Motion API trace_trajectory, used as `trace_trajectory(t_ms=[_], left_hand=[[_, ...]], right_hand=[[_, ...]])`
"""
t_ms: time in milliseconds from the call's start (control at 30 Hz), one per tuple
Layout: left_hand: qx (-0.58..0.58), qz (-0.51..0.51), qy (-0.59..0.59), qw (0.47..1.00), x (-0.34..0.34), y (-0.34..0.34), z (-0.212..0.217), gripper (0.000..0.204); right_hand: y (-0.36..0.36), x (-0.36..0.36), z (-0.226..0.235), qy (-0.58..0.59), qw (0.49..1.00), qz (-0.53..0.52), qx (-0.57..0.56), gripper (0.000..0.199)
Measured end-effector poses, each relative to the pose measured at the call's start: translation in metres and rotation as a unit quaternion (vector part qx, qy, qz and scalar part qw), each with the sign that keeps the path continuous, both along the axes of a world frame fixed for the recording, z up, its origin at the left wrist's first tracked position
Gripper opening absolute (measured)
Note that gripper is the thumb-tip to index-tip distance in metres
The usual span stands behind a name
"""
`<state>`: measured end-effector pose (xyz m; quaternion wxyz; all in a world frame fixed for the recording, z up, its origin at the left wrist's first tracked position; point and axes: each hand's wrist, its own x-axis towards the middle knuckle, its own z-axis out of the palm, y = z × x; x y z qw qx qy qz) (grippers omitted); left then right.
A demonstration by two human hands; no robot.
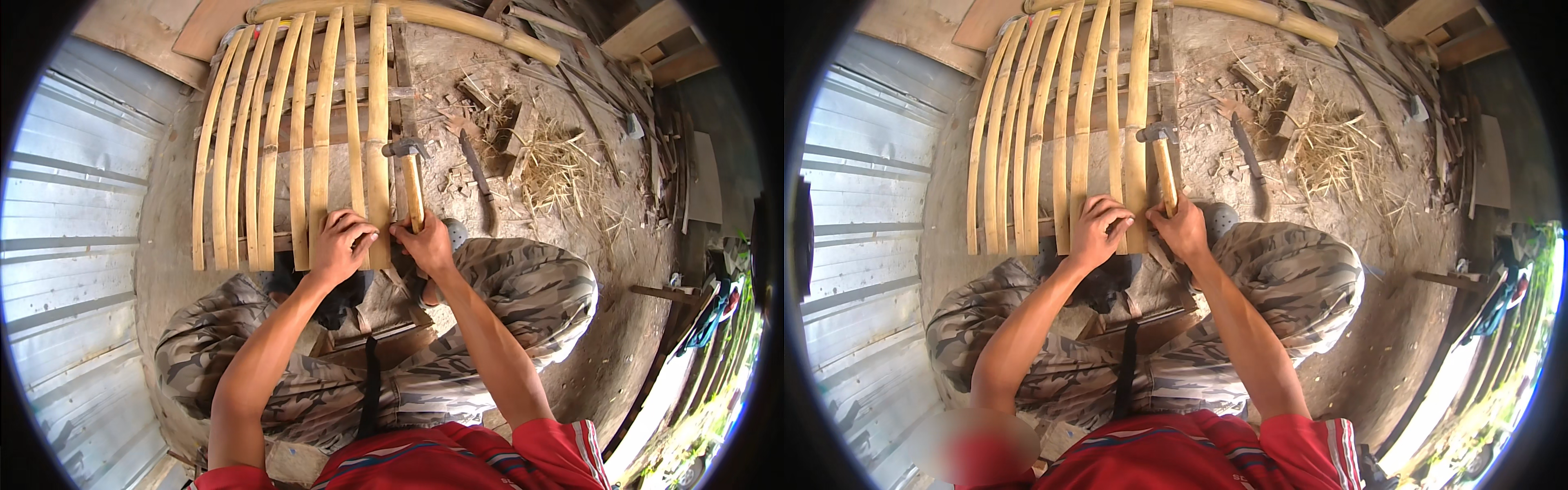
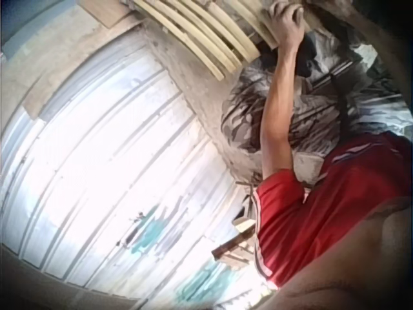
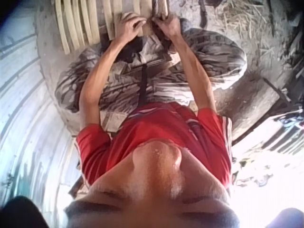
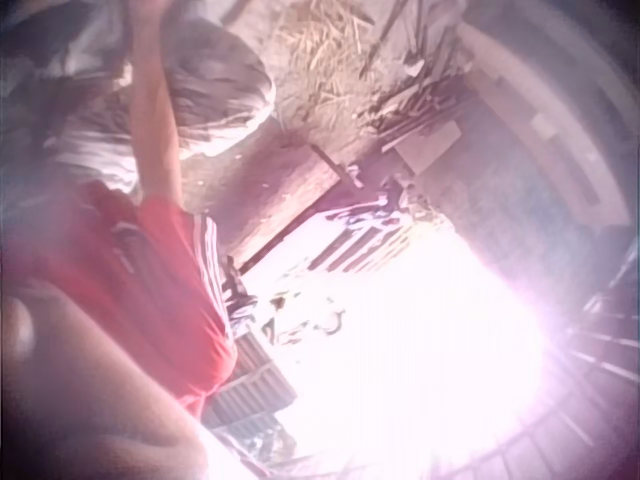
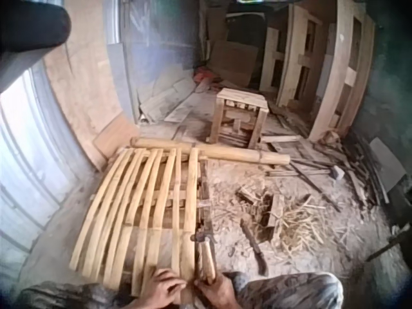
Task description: The person hammers nails into a bamboo slat frame using a hammer, securing the slats to the frame. They periodically flip the frame to work on the opposite side and continue nailing.
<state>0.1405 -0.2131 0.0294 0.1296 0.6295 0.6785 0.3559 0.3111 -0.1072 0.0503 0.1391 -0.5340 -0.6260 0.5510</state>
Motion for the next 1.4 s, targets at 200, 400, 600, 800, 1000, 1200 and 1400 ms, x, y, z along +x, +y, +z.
trace_trajectory(t_ms=[200, 400, 600, 800, 1000, 1200, 1400], left_hand=[[0.013, 0.005, 0.035, 0.999, 0.004, 0.000, 0.001, 0.009], [0.028, -0.001, 0.046, 0.999, 0.001, 0.004, 0.002, 0.009], [0.050, -0.008, 0.071, 0.996, 0.004, 0.005, -0.003, 0.011], [0.061, -0.003, 0.051, 0.997, -0.001, -0.001, -0.009, 0.011], [0.057, -0.004, 0.037, 0.998, 0.003, 0.002, -0.009, 0.009], [0.064, 0.001, 0.039, 0.997, 0.001, -0.001, -0.012, 0.011], [0.057, 0.001, 0.038, 0.998, 0.000, -0.002, -0.011, 0.012]], right_hand=[[0.000, -0.001, 0.002, 0.027, 0.999, -0.012, -0.020, 0.028], [0.004, -0.002, -0.003, 0.019, 1.000, -0.005, 0.001, 0.028], [0.003, 0.004, 0.011, -0.019, 0.999, 0.035, 0.027, 0.033], [-0.036, 0.020, 0.085, -0.103, 0.990, 0.070, 0.072, 0.039], [-0.080, 0.068, 0.045, -0.109, 0.979, 0.077, 0.152, 0.041], [-0.079, 0.066, 0.049, -0.064, 0.981, 0.099, 0.153, 0.040], [-0.084, 0.072, 0.036, -0.127, 0.976, 0.103, 0.143, 0.032]])
